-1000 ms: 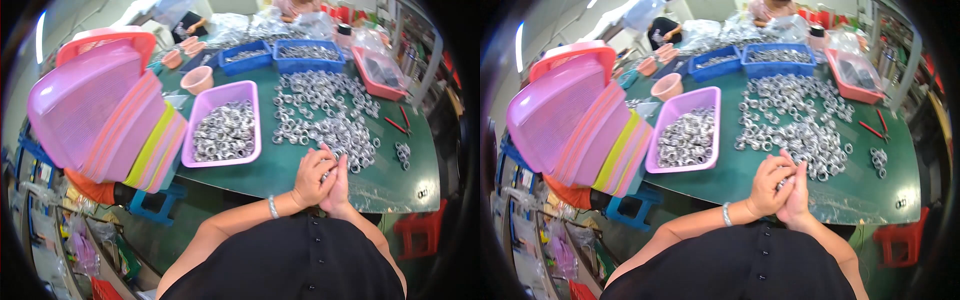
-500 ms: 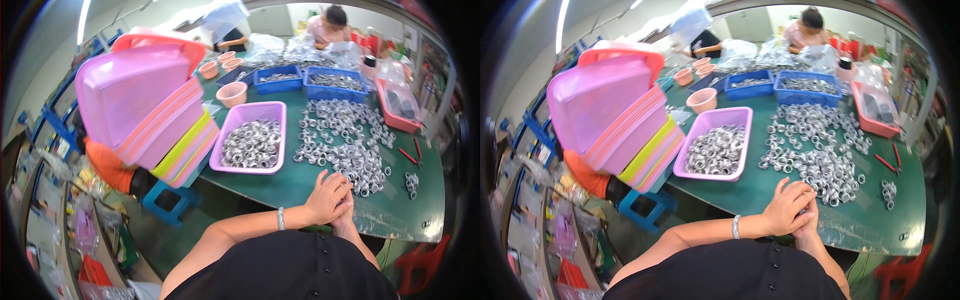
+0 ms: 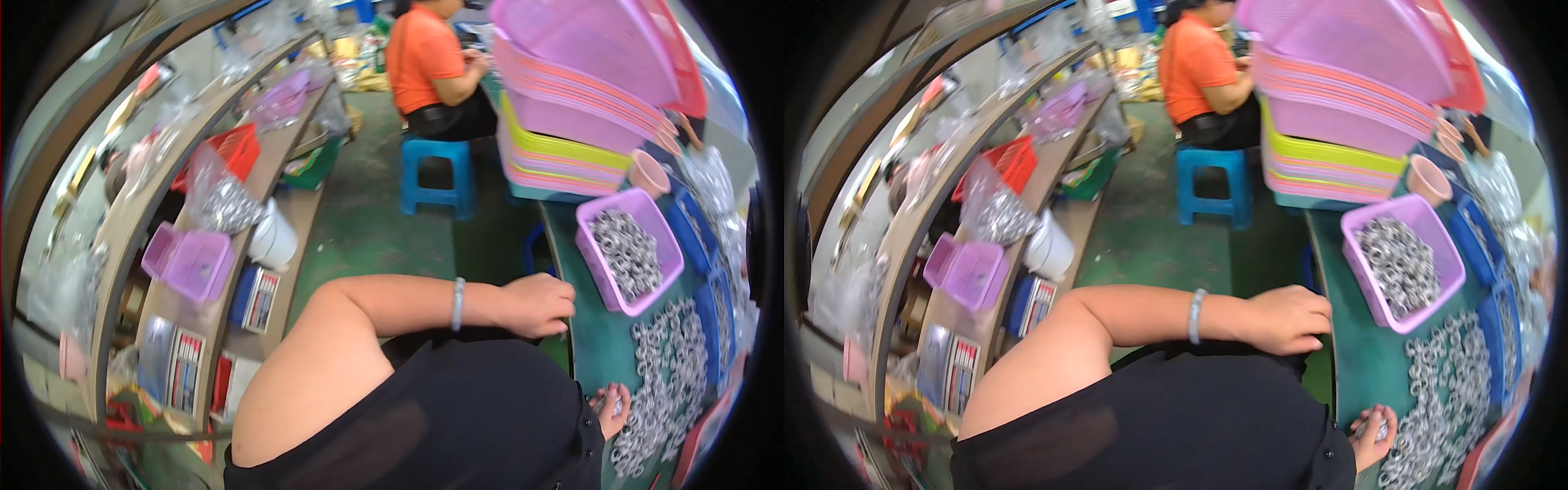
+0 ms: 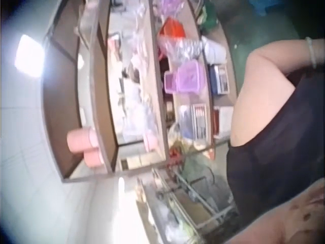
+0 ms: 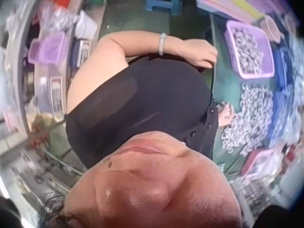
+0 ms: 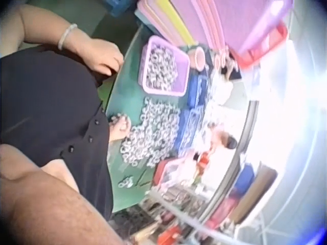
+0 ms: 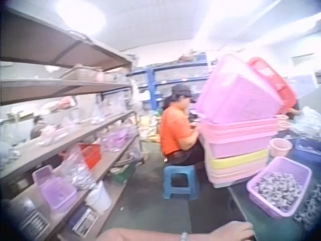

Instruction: The person assembles small metal and plastic ring-like components at a workbench, picking up individual pieces, fitting them together by hand, and placing completed units into a purple basket.

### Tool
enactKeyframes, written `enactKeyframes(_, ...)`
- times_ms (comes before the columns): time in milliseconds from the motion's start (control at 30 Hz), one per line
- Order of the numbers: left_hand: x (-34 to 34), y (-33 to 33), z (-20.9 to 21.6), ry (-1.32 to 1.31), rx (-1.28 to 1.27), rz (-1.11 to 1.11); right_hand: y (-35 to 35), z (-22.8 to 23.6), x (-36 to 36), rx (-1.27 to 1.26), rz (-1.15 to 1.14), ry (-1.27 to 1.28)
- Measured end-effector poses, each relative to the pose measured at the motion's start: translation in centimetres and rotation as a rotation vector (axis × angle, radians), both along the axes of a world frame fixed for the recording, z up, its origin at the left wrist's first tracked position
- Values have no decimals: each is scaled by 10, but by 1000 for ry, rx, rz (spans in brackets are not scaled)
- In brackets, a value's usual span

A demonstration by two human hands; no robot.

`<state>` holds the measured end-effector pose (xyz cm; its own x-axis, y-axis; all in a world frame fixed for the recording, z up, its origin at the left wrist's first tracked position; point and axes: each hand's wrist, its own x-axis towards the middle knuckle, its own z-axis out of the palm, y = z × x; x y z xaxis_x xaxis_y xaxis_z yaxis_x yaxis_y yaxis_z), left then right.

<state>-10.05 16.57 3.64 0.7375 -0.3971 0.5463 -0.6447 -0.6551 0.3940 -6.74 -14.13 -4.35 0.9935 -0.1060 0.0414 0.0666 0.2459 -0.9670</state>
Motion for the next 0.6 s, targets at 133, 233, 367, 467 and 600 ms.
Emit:
enactKeyframes(133,-72,88,-3,268,148,551,12,0,-7,-250,-103,43)
enactKeyframes(233,-150,176,-26,310,102,1103,-15,-29,20,-230,-22,-12)
enactKeyframes(367,-327,313,-112,245,168,1980,16,4,-3,-214,-12,1)
enactKeyframes(467,-380,297,-58,829,21,2519,2,2,-1,-246,9,-39)
enactKeyframes(600,-484,328,-116,795,152,2809,-10,-6,9,-262,13,-32)
